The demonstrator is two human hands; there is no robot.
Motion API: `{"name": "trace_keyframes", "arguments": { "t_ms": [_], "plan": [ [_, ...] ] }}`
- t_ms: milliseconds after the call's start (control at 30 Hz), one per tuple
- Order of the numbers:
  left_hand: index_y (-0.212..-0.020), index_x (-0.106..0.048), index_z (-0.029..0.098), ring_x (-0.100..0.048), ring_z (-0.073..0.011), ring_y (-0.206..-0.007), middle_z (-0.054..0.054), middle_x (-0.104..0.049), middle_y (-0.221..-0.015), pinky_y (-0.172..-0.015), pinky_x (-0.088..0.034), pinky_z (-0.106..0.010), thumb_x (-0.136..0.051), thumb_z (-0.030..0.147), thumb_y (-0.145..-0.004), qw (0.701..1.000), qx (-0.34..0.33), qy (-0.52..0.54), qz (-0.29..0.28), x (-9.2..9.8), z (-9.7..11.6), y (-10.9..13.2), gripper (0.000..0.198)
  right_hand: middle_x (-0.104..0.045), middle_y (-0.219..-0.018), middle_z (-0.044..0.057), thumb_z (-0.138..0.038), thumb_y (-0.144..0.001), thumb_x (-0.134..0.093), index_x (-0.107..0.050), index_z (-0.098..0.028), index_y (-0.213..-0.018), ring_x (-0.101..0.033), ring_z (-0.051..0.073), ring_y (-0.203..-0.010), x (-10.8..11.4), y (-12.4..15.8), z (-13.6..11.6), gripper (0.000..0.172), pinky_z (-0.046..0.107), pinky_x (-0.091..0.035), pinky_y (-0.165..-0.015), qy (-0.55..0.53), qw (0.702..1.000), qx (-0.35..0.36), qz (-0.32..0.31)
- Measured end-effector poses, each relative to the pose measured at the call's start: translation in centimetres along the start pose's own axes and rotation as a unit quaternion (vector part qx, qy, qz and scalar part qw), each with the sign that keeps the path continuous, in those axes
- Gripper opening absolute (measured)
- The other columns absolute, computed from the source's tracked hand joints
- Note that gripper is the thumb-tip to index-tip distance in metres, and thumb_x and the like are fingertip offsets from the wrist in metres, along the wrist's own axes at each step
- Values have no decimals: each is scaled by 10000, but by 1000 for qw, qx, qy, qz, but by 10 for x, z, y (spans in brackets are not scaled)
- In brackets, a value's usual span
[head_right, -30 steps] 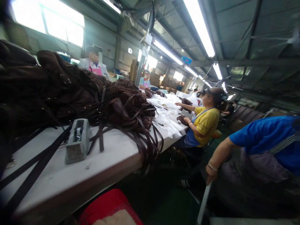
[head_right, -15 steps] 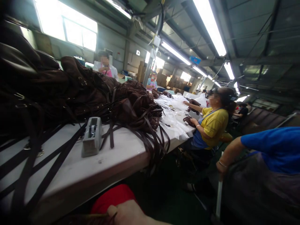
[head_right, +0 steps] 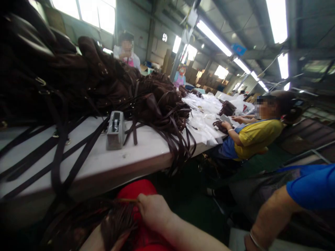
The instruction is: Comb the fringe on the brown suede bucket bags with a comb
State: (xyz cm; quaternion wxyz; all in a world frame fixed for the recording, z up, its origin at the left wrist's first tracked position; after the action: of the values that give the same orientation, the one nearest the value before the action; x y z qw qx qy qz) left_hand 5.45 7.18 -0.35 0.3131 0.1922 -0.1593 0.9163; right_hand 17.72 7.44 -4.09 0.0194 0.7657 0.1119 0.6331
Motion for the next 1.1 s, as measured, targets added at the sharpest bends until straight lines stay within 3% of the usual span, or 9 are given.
{"name": "trace_keyframes", "arguments": {
  "t_ms": [100, 200, 267, 467, 633, 800, 933, 1033, 1100],
  "plan": [
    [-1062, -673, 279, -597, -279, -1031, -64, -675, -1107, -944, -464, -409, -524, 350, -822, 998, -29, -25, -53, -23, 16, 4, 292, -684, -823, 40, -366, -990, -244, -538, -195, -936, -631, 137, -723, -1, -4, 21, 344, 235, -353, -614, -9, 998, -52, -31],
    [-895, -707, 287, -625, -222, -842, -39, -710, -876, -852, -484, -341, -437, 232, -863, 988, -71, 13, -135, -48, 36, 7, 277, -671, -838, 81, -324, -996, -225, -532, -160, -960, -616, 144, -716, -2, -11, 67, 350, 242, -361, -619, 19, 983, -177, -52],
    [-883, -698, 261, -613, -238, -849, -52, -699, -869, -854, -464, -360, -497, 225, -825, 987, -67, -1, -144, -49, 36, 5, 212, -655, -783, 57, -346, -993, -229, -534, -163, -934, -601, 144, -688, 3, -15, 75, 361, 240, -374, -627, -29, 987, -158, -32],
    [-917, -644, 168, -587, -247, -928, -94, -665, -969, -895, -429, -381, -449, 211, -842, 996, 52, -63, -37, -7, -6, 1, 213, -612, -679, 7, -374, -988, -206, -527, -178, -848, -566, 123, -622, 30, 17, 21, 401, 226, -410, -654, -223, 975, 18, -1],
    [-891, -658, 185, -601, -229, -892, -62, -684, -927, -886, -437, -351, -490, 182, -797, 994, 71, -47, -72, -14, -11, -1, 192, -675, -976, 63, -290, -955, -312, -534, -179, -1138, -622, 163, -858, 17, 33, -22, 308, 257, -422, -769, -128, 985, 104, -54],
    [-963, -650, 187, -579, -231, -970, -67, -667, -1033, -935, -404, -355, -483, 165, -809, 996, 28, -17, -85, -12, 8, -2, 229, -682, -869, 43, -311, -972, -291, -572, -199, -1031, -629, 158, -771, -9, 17, -7, 308, 248, -394, -686, -10, 994, 42, -96],
    [-919, -643, 175, -575, -212, -942, -72, -660, -1002, -929, -408, -347, -430, 220, -877, 997, 24, 30, -68, -6, 11, 1, 222, -681, -879, 49, -342, -976, -287, -561, -204, -1040, -624, 155, -758, -15, 6, 15, 313, 245, -382, -663, 2, 998, -21, -66],
    [-823, -637, 170, -578, -197, -874, -51, -656, -881, -877, -433, -331, -454, 216, -859, 995, 43, 79, -42, -2, 2, 2, 191, -660, -780, 44, -406, -964, -301, -572, -190, -918, -603, 156, -687, -18, 3, 21, 350, 249, -393, -635, -108, 993, -29, -46],
    [-737, -622, 161, -576, -170, -760, -31, -638, -770, -781, -462, -296, -475, 210, -840, 986, 81, 148, -7, 4, -13, 2, 186, -616, -661, 20, -454, -958, -287, -551, -188, -820, -572, 146, -608, -15, 2, 25, 399, 251, -409, -608, -242, 970, -19, -24]
  ]
}}
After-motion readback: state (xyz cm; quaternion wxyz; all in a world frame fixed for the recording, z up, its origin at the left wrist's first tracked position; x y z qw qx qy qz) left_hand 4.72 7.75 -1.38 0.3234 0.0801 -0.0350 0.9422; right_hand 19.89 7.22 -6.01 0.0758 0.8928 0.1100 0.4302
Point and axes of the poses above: each hand's wrist, its own y-axis away from the middle knuckle, its own x-axis out of the back of the hand, z = x × y, the point moved 9 cm from there along -y, towards the middle knuckle
